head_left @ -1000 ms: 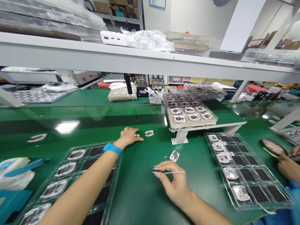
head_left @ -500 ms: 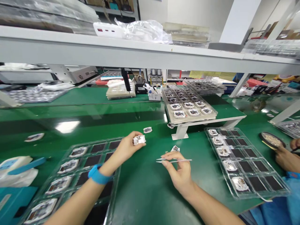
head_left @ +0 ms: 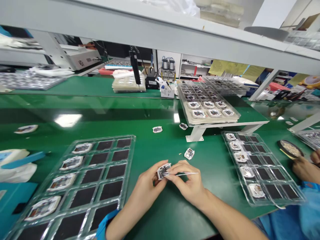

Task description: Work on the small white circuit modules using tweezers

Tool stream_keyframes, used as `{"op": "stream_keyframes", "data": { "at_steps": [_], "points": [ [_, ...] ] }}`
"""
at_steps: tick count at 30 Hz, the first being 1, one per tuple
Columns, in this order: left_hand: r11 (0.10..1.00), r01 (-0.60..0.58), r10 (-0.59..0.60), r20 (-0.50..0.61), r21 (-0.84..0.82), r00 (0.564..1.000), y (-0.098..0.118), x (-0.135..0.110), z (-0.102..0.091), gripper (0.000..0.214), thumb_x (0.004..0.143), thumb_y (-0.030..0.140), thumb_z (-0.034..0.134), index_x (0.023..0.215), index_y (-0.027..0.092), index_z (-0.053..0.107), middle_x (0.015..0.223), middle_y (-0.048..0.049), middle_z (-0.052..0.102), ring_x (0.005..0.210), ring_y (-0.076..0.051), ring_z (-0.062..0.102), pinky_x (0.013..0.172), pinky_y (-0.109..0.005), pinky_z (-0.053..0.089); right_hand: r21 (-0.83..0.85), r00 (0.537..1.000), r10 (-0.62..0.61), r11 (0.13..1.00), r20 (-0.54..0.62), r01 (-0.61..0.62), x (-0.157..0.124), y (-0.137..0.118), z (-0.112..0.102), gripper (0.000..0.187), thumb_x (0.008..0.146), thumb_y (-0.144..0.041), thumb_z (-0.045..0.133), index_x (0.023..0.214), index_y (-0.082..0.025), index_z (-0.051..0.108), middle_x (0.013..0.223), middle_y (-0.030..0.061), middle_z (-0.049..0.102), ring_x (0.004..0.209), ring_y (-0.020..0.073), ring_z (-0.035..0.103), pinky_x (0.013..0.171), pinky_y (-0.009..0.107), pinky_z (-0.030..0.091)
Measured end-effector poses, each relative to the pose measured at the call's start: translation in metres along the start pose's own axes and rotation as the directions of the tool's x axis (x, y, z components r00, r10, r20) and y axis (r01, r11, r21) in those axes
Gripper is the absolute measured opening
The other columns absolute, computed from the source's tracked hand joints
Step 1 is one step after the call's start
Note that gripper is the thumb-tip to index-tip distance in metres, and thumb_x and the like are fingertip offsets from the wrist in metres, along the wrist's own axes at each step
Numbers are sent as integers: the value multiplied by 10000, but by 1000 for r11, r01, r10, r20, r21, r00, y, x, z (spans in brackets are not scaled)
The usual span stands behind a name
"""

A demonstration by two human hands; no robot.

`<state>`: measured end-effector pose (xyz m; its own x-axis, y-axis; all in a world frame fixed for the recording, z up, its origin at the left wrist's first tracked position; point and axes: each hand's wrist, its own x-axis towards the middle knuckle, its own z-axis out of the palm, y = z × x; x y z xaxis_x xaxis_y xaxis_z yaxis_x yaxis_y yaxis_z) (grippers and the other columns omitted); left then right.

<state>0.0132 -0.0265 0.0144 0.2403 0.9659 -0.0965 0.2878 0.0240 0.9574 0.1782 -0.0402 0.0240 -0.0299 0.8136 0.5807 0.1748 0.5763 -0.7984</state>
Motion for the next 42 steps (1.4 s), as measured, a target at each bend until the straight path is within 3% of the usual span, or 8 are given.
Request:
{"op": "stream_keyframes", "data": {
  "at_steps": [4, 8, 12, 16, 23, 31, 36, 42],
  "points": [
    [996, 38, -39, -16, -82, 999, 5, -1, -3, 458, 727, 323, 688, 1168, 209, 646, 1008, -74, 769, 922, -268, 706, 788, -348, 557, -14, 998, 52, 999, 26, -52, -1, -1, -1, 46, 856, -190, 702, 846, -235, 696, 816, 44, 783, 766, 203, 736, 742, 362, 584],
    [964, 98, -88, 52, -249, 995, 16, -3, -6, 454, 719, 332, 715, 1148, 202, 647, 1012, -63, 747, 905, -235, 676, 807, -331, 526, 49, 988, 155, 987, 0, -155, -1, 1, -3, 17, 857, -215, 696, 863, -223, 682, 834, 55, 766, 797, 201, 736, 761, 354, 602],
    [921, 212, -183, 116, -327, 976, 22, -4, -11, 375, 776, 365, 670, 1110, 195, 683, 777, -10, 679, 654, -156, 562, 587, -268, 431, 112, 991, 130, 986, -26, -127, 1, 2, -6, 21, 874, -218, 680, 883, -229, 664, 857, 59, 762, 825, 201, 728, 779, 369, 599],
    [893, 256, -212, 157, -370, 965, 22, -4, -12, 378, 751, 350, 686, 1091, 184, 686, 685, 18, 612, 613, -141, 499, 553, -259, 365, 126, 997, 72, 989, 29, -75, 3, 0, -7, 50, 872, -185, 678, 894, -230, 681, 875, 65, 762, 817, 204, 719, 749, 373, 590],
    [913, 221, -167, 180, -342, 969, 18, -7, -9, 375, 759, 310, 662, 1111, 181, 678, 763, -2, 652, 656, -153, 524, 609, -272, 413, 147, 1000, -23, 989, 6, 22, 5, 2, -4, 73, 857, -183, 717, 872, -254, 714, 802, 40, 790, 747, 213, 740, 725, 387, 557],
    [958, 95, -61, 131, -270, 989, 9, -7, 2, 388, 748, 280, 650, 1126, 194, 680, 970, -58, 732, 792, -202, 612, 711, -291, 475, 53, 998, -58, 997, 29, 57, 3, 3, -1, 81, 855, -180, 718, 889, -253, 728, 803, 42, 802, 737, 221, 754, 722, 385, 562],
    [942, 180, -151, 122, -284, 981, 13, -9, 2, 412, 837, 401, 576, 1142, 146, 687, 808, -39, 695, 649, -161, 543, 589, -266, 424, 29, 1000, 13, 999, 22, -14, 1, 5, -2, 68, 842, -179, 727, 854, -246, 725, 794, 40, 792, 755, 214, 743, 742, 372, 553],
    [922, 219, -210, 64, -320, 976, 19, -7, 0, 397, 803, 434, 622, 1054, 144, 722, 732, -12, 638, 599, -133, 504, 549, -246, 383, 208, 962, 272, 943, -31, -260, -1, 6, -5, 72, 850, -173, 698, 875, -237, 682, 852, 25, 747, 795, 174, 714, 735, 305, 564]
  ]
}}
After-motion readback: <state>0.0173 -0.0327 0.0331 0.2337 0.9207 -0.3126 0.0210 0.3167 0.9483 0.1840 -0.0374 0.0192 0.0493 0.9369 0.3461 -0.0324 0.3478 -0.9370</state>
